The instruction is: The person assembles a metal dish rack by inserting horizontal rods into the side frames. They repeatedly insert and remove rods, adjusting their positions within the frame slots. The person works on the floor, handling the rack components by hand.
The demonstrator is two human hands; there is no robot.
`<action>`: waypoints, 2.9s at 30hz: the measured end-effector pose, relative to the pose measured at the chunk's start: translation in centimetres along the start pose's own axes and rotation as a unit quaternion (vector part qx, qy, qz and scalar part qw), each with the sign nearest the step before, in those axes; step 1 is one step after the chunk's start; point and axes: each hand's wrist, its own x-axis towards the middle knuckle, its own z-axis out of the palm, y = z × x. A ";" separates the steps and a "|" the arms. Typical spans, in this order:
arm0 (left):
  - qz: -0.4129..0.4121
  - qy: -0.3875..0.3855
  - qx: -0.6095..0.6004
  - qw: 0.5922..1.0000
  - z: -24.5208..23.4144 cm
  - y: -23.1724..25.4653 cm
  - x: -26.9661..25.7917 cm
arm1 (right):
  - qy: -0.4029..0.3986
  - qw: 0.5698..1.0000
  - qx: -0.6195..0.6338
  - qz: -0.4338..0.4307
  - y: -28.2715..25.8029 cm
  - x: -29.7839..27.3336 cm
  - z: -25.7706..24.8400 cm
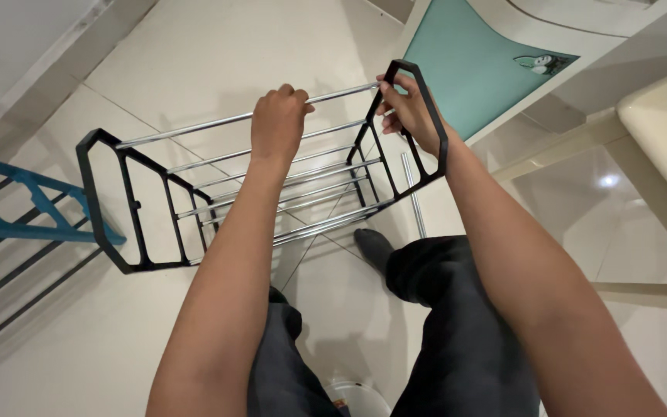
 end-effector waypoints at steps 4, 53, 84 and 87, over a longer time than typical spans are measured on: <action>0.023 0.015 -0.013 1.000 0.7 -0.2 -0.2 | 0.011 1.000 -0.017 0.016 0.2 0.8 0.2; -0.099 -0.057 0.062 0.992 -0.9 -2.3 0.7 | 0.000 0.995 -0.098 -0.020 0.7 1.2 -0.7; 0.024 0.185 -0.326 0.927 -10.0 9.5 -0.1 | 0.137 0.967 -0.180 -0.114 0.1 -2.0 -6.2; 0.005 0.192 -0.328 0.925 -9.6 9.4 -0.2 | 0.196 0.948 -0.180 -0.173 -1.0 -3.4 -7.1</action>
